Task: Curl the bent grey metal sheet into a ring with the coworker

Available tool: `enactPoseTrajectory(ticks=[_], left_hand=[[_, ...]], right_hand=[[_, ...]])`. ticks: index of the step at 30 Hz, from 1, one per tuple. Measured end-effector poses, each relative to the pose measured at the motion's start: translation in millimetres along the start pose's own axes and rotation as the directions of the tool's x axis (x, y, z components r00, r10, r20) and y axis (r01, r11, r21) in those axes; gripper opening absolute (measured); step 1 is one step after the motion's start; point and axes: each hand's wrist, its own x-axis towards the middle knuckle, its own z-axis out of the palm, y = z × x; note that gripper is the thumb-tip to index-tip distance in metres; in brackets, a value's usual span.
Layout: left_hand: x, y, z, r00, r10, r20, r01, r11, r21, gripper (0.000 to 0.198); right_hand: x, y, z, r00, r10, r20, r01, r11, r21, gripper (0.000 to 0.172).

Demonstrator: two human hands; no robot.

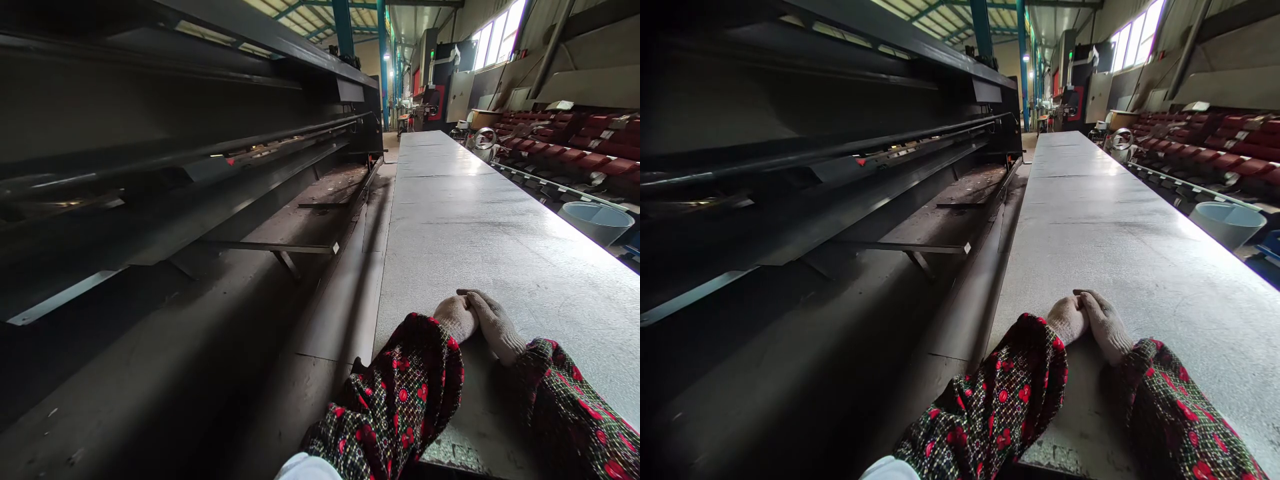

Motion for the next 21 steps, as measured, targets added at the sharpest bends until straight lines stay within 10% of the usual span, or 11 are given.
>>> enactPoseTrajectory(ticks=[21], left_hand=[[2.7,-4.3,3.3,0.999,0.031,-0.007,-0.031,1.0,-0.002,0.036]], right_hand=[[1.5,7.6,0.2,1.0,-0.026,0.003,0.026,1.0,-0.014,0.041]])
